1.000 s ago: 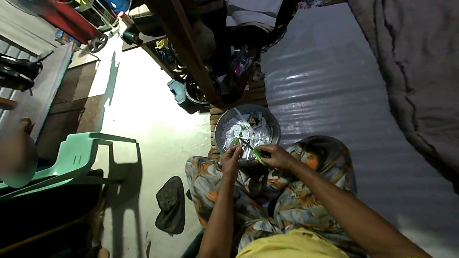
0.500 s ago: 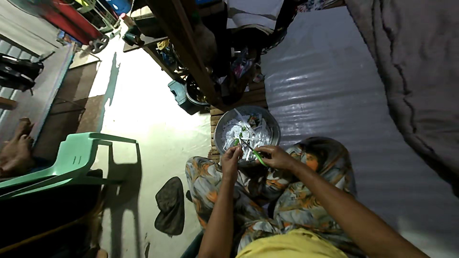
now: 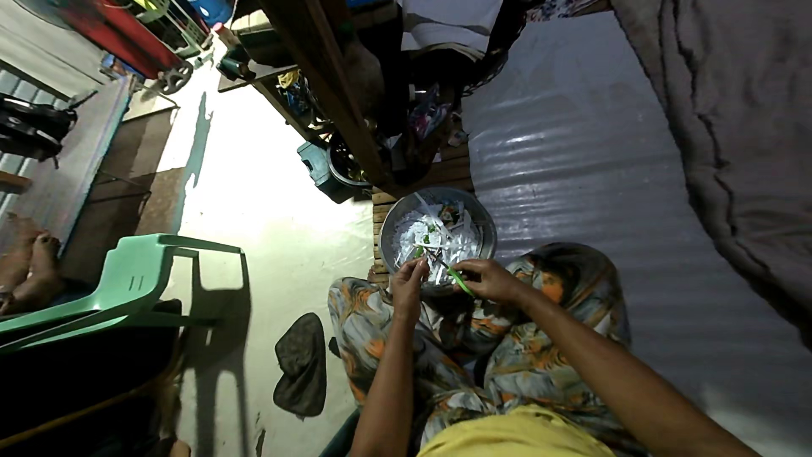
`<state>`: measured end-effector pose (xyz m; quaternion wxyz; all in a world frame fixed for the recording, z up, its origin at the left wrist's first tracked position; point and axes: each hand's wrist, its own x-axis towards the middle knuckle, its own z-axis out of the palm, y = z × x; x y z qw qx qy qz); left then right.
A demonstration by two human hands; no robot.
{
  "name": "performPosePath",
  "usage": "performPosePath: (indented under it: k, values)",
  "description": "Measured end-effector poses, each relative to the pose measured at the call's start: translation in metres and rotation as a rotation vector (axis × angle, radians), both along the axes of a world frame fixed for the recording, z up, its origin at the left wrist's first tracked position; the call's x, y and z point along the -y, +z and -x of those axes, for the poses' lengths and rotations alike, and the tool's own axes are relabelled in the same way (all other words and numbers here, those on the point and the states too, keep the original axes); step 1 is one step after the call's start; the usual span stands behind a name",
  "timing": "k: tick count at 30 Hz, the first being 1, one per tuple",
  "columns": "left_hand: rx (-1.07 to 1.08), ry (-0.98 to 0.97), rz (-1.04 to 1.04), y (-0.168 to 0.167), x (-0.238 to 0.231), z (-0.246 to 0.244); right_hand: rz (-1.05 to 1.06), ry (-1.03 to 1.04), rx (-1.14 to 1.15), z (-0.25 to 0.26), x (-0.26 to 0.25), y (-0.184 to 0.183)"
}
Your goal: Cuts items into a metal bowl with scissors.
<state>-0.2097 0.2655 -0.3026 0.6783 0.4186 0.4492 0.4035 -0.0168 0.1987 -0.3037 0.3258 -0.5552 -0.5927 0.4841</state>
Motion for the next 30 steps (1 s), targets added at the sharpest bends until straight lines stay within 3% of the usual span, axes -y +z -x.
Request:
performPosePath:
  k: [11, 30]
  values:
    - [-0.092, -0.025, -0.039, -0.002, -0.002, 0.003, -0.019, -0.009, 0.137, 0.003, 0.0, 0.003]
    - [-0.031, -0.03, 0.02, -0.005, 0.001, -0.002, -0.062, -0.084, 0.051, 0.003, 0.005, -0.017]
